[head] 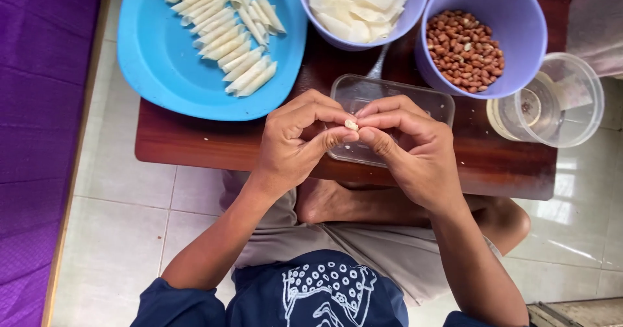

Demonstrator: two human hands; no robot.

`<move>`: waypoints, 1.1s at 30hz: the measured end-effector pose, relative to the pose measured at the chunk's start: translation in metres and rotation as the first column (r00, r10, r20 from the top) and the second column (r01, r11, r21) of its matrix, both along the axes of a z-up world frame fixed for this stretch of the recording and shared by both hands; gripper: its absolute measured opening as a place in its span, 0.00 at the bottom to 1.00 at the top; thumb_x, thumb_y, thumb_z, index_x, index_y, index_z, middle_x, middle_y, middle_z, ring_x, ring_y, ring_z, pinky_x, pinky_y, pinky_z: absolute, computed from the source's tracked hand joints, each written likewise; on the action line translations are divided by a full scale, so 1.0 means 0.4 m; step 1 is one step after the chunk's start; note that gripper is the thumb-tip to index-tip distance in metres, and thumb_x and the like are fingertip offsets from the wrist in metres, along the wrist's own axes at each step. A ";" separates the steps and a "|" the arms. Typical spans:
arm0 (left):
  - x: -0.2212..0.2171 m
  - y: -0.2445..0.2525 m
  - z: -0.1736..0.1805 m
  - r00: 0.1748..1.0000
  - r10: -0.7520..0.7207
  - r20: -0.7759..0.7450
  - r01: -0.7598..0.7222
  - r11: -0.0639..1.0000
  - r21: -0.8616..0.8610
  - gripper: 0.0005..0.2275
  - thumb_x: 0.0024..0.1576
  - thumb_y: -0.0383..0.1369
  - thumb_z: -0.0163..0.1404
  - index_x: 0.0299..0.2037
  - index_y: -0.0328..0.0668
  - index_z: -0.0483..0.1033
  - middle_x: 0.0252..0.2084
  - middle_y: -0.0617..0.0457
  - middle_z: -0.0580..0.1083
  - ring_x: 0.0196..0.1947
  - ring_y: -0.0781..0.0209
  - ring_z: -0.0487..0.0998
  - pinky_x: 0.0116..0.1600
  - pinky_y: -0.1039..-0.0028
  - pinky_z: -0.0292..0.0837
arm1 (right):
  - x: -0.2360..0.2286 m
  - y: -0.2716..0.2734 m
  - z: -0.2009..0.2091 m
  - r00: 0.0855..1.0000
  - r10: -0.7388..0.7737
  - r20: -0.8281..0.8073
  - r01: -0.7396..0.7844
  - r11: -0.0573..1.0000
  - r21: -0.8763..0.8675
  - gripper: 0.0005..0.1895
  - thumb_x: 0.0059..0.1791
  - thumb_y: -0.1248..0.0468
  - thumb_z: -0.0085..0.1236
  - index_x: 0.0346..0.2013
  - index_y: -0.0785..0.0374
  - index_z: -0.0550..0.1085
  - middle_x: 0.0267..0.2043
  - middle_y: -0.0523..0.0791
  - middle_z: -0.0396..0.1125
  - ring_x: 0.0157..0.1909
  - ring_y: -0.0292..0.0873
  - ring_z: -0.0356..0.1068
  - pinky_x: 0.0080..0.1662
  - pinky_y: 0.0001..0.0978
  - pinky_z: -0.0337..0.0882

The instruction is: Peeling garlic cloves and wrapping them with peanuts into small snack rolls.

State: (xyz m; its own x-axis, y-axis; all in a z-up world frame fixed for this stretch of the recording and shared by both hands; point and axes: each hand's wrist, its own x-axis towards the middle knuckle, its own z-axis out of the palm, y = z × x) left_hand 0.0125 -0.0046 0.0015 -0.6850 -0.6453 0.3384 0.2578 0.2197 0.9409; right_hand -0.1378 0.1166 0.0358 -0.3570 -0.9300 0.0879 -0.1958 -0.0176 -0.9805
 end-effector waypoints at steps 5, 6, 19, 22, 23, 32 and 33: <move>0.045 -0.026 -0.016 0.999 -0.001 -0.053 0.009 0.990 0.142 0.05 0.54 0.23 0.62 0.36 0.37 0.80 0.38 0.54 0.76 0.32 0.73 0.71 0.36 0.86 0.65 | 0.026 -0.039 0.031 0.982 0.110 -0.156 -0.110 0.994 0.006 0.07 0.51 0.71 0.59 0.43 0.68 0.79 0.49 0.49 0.73 0.49 0.41 0.70 0.52 0.28 0.70; 0.054 -0.033 -0.023 0.996 -0.016 -0.086 0.031 0.984 0.178 0.05 0.54 0.22 0.62 0.36 0.37 0.79 0.38 0.54 0.76 0.31 0.74 0.71 0.35 0.87 0.64 | 0.032 -0.048 0.040 0.960 0.147 -0.238 -0.150 0.989 0.009 0.07 0.51 0.72 0.58 0.43 0.68 0.79 0.50 0.50 0.73 0.50 0.43 0.70 0.53 0.31 0.69; 0.170 -0.115 -0.030 0.995 0.016 -0.095 0.014 0.953 0.303 0.12 0.49 0.21 0.65 0.29 0.43 0.71 0.32 0.60 0.73 0.28 0.77 0.66 0.34 0.87 0.61 | 0.102 -0.203 0.062 0.902 0.425 -0.068 -0.415 0.901 0.130 0.07 0.51 0.73 0.56 0.42 0.70 0.79 0.43 0.47 0.74 0.42 0.38 0.69 0.45 0.25 0.69; 0.192 -0.132 -0.023 0.992 0.092 -0.087 -0.064 0.957 0.284 0.11 0.51 0.24 0.65 0.31 0.42 0.71 0.33 0.59 0.73 0.29 0.76 0.68 0.36 0.88 0.64 | 0.132 -0.238 0.059 0.937 0.349 -0.036 -0.338 0.926 0.171 0.07 0.52 0.72 0.58 0.43 0.69 0.81 0.38 0.44 0.73 0.34 0.32 0.64 0.36 0.20 0.62; 0.198 -0.138 -0.023 0.989 0.105 -0.101 -0.069 0.950 0.306 0.11 0.51 0.23 0.64 0.32 0.40 0.71 0.34 0.57 0.73 0.31 0.73 0.72 0.38 0.87 0.68 | 0.139 -0.249 0.058 0.936 0.350 -0.025 -0.342 0.926 0.161 0.07 0.53 0.72 0.57 0.43 0.70 0.80 0.39 0.43 0.72 0.36 0.32 0.64 0.38 0.19 0.63; 0.177 -0.316 0.044 0.927 0.374 -0.029 -0.365 0.882 -0.297 0.05 0.58 0.21 0.60 0.39 0.30 0.76 0.35 0.52 0.74 0.30 0.65 0.71 0.38 0.78 0.69 | 0.037 -0.476 0.077 0.459 0.042 -0.887 -0.264 0.960 -0.091 0.04 0.55 0.70 0.67 0.40 0.72 0.82 0.33 0.49 0.73 0.25 0.46 0.63 0.27 0.36 0.61; 0.161 -0.352 0.055 0.912 0.406 -0.061 -0.387 0.802 -0.455 0.03 0.59 0.20 0.59 0.41 0.29 0.78 0.39 0.49 0.76 0.31 0.61 0.73 0.38 0.76 0.71 | 0.009 -0.518 0.069 0.268 -0.058 -0.962 -0.222 0.968 -0.120 0.06 0.54 0.66 0.70 0.40 0.68 0.83 0.32 0.49 0.75 0.23 0.52 0.68 0.26 0.43 0.65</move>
State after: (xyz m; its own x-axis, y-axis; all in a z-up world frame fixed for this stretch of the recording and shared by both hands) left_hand 0.0769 -0.1456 0.0236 -0.4205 -0.6473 0.6358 0.0222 0.6932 0.7204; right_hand -0.1340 -0.0905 0.0635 0.1930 -0.8576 0.4767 -0.9678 -0.2464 -0.0514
